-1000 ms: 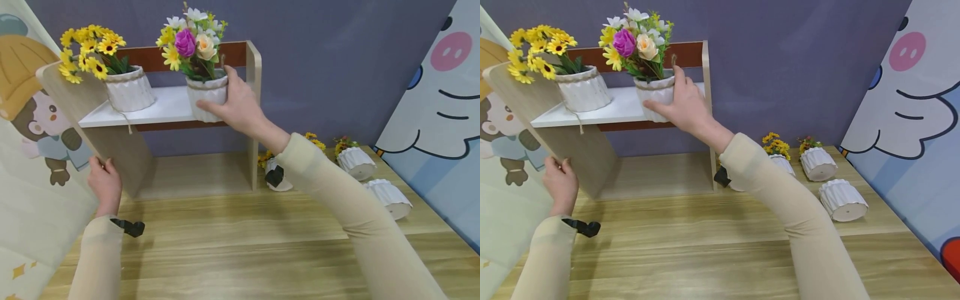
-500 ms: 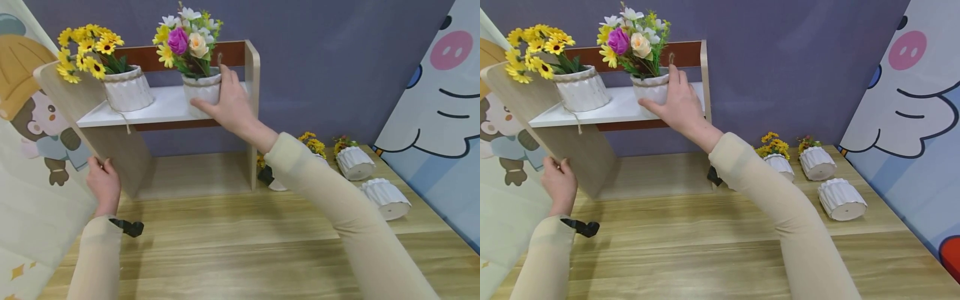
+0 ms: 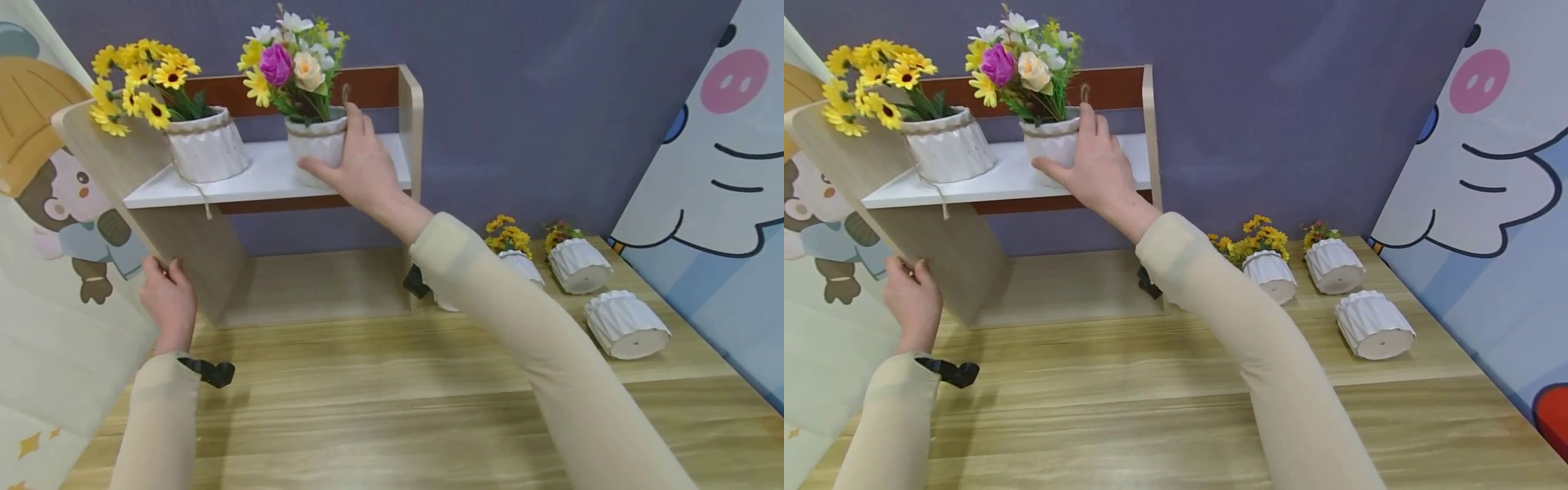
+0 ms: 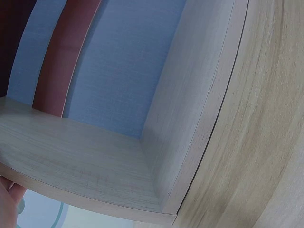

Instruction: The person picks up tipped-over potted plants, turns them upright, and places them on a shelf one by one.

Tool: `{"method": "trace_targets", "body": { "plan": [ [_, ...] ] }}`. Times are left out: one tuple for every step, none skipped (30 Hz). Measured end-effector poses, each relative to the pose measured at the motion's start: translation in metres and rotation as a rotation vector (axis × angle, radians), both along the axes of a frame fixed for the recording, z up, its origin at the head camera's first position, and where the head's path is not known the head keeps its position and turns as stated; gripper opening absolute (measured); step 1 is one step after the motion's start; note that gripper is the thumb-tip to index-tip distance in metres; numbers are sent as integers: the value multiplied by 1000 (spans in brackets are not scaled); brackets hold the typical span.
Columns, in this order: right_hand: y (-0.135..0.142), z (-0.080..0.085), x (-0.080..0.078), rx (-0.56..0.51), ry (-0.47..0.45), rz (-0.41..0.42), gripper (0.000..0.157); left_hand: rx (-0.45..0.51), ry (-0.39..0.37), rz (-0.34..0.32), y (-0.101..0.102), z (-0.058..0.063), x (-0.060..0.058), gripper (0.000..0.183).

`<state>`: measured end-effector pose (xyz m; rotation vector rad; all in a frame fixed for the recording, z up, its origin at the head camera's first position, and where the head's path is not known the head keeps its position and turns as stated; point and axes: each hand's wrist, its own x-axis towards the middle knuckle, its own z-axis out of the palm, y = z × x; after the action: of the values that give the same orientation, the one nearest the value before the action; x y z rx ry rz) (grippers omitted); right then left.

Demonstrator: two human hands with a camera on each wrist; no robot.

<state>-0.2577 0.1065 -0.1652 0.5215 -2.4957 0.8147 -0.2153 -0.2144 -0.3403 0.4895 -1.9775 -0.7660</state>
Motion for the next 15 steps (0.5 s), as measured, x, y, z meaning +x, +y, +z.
{"method": "trace_targets", "body": {
  "plan": [
    [-1,0,0,-1,2,1,107,0,-1,3,0,0,0,30],
    [-1,0,0,-2,0,1,106,-4,-3,8,0,-1,0,30],
    [-1,0,-1,-2,2,1,106,-8,-4,10,0,-1,0,30],
    [-1,-1,-1,-2,5,0,105,-13,-4,10,0,-1,0,30],
    [0,0,-1,-2,8,0,105,-16,-2,11,0,-1,0,30],
    [0,0,-1,-3,9,1,104,-18,1,11,0,-2,1,30],
    [0,0,-1,-3,11,4,104,-18,5,9,0,-2,1,30],
    [0,0,-1,-3,11,7,104,-20,9,8,0,-2,1,30],
    [-1,0,-1,-1,11,10,104,-17,12,6,0,-3,2,30],
    [-1,0,0,-1,9,12,105,-15,12,5,0,-2,2,30],
    [-1,0,0,-1,9,13,105,-11,11,4,0,-2,3,29],
    [-1,1,0,-1,7,14,105,-7,10,0,0,-1,3,29],
    [-1,1,0,-1,6,13,105,-4,8,-3,0,-1,4,29],
    [-1,1,0,-2,8,12,105,-3,2,-3,0,-1,4,30],
    [-2,1,0,-4,11,12,105,-5,2,-3,0,0,5,30]
  ]
}}
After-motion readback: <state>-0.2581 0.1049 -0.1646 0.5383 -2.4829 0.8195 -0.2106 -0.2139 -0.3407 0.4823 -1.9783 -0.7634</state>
